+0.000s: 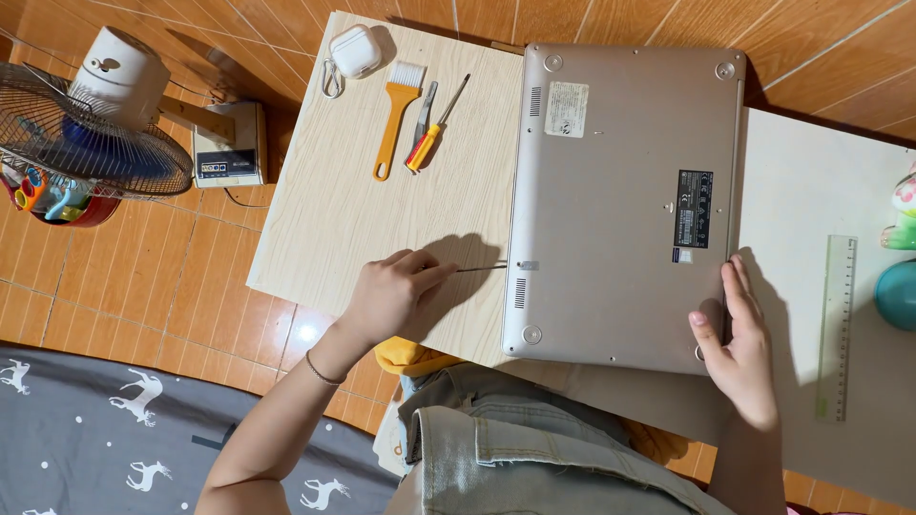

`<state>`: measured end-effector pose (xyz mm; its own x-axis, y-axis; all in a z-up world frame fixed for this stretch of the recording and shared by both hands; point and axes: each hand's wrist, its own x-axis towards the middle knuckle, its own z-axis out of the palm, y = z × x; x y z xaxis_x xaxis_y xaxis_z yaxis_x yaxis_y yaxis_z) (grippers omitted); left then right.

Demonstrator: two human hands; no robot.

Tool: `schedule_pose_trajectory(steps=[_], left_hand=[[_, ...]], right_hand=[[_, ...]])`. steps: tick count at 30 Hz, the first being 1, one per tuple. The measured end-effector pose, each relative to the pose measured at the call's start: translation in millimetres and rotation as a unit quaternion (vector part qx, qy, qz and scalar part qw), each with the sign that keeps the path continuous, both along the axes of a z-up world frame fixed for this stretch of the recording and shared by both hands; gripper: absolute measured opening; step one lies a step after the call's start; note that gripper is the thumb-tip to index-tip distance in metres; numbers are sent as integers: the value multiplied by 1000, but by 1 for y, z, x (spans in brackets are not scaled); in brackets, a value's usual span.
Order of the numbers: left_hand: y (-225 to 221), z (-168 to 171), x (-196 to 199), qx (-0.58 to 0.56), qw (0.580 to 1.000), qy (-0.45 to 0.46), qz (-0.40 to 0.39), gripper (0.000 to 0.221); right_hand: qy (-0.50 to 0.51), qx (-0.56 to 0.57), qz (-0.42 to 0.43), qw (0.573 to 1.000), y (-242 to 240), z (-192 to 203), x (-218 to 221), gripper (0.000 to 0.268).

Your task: The person removes the bottom cover screws of a laptop using a screwdriver and pries the cover open.

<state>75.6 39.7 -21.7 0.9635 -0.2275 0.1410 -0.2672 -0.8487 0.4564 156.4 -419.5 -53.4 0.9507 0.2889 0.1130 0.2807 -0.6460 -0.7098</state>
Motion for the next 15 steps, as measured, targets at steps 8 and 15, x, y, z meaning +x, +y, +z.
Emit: schedule_pose_trajectory(steps=[8,15], left_hand=[[-3,2,-3,13,997,-69,-32,36],[3,-18,11,-33,998,-37,-46,33]], right_hand=[[12,52,49,997,-8,-7,1,64],[-16,47,76,996,-13,-17,2,65]])
